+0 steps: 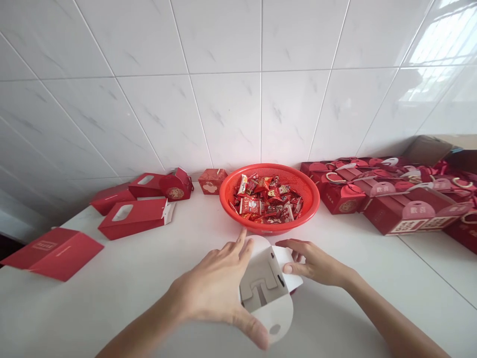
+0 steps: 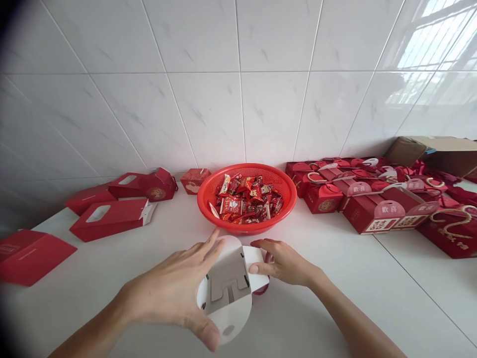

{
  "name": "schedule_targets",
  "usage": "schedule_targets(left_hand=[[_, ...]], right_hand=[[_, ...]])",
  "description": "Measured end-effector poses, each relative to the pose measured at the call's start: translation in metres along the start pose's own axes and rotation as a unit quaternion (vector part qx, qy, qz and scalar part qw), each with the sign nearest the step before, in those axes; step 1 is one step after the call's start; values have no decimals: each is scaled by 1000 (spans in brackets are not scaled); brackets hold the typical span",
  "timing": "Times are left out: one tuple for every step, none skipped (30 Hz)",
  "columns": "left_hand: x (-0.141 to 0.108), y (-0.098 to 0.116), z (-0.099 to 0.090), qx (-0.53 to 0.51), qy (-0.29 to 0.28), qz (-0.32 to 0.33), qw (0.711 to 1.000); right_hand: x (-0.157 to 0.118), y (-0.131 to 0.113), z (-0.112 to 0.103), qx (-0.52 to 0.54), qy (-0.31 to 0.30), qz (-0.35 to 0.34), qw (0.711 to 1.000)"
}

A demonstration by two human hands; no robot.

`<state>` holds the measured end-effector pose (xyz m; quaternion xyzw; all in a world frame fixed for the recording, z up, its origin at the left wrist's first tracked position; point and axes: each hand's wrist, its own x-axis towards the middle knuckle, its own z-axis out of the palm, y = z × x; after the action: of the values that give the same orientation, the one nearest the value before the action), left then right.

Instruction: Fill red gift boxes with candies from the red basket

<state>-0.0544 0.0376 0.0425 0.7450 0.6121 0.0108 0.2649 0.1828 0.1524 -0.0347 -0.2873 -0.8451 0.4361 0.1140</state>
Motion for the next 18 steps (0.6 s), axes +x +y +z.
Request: schedule_targets(left_hand=[[-1,4,3,14,-9,-24,1000],[-1,8,4,28,-20,-48,998],[-1,11,6,37,-29,-69,996],[0,14,7,41,-34,-84,995],[1,17,7,40,-36,-94,994],[2,18,8,35,-30,-101,994],[3,20,8,29,-20,-105,994],[4,21,8,22,-6,-107,994],[5,22,9,16,8,-110,994],[6,23,9,11,22,-114,993],[7,24,10,9,32,-120,992],[8,25,10,7,39,-124,991],[9,26,11,6,44,-125,991],[10,27,12,3,48,-123,991],[11,27,13,0,51,-115,992],[12,27,14,-5,55,-106,993],[13,27,14,-12,62,-96,993],[14,26,15,-18,71,-87,994]], right_hand=[[0,-2,1,-7,8,-4,1000],[0,-4,3,-15,16,-6,1000],[-1,-6,4,-26,26,-7,999],[-2,-8,5,-39,39,-7,998],[-2,-11,6,-56,56,-5,997],[-3,-13,7,-73,78,-3,994],[-5,-15,8,-91,101,-3,991],[-6,-16,9,-107,125,-7,986],[-7,-17,10,-124,149,-14,981],[-8,-18,11,-142,172,-24,975],[-9,-18,12,-161,195,-36,967],[-10,-18,13,-181,217,-50,958],[-12,-17,14,-202,239,-66,948],[-12,-17,14,-222,260,-82,936],[-13,-16,14,-241,277,-101,925],[-14,-16,13,-258,290,-124,913],[-14,-15,12,-273,298,-152,902],[-14,-15,11,-287,304,-182,890]])
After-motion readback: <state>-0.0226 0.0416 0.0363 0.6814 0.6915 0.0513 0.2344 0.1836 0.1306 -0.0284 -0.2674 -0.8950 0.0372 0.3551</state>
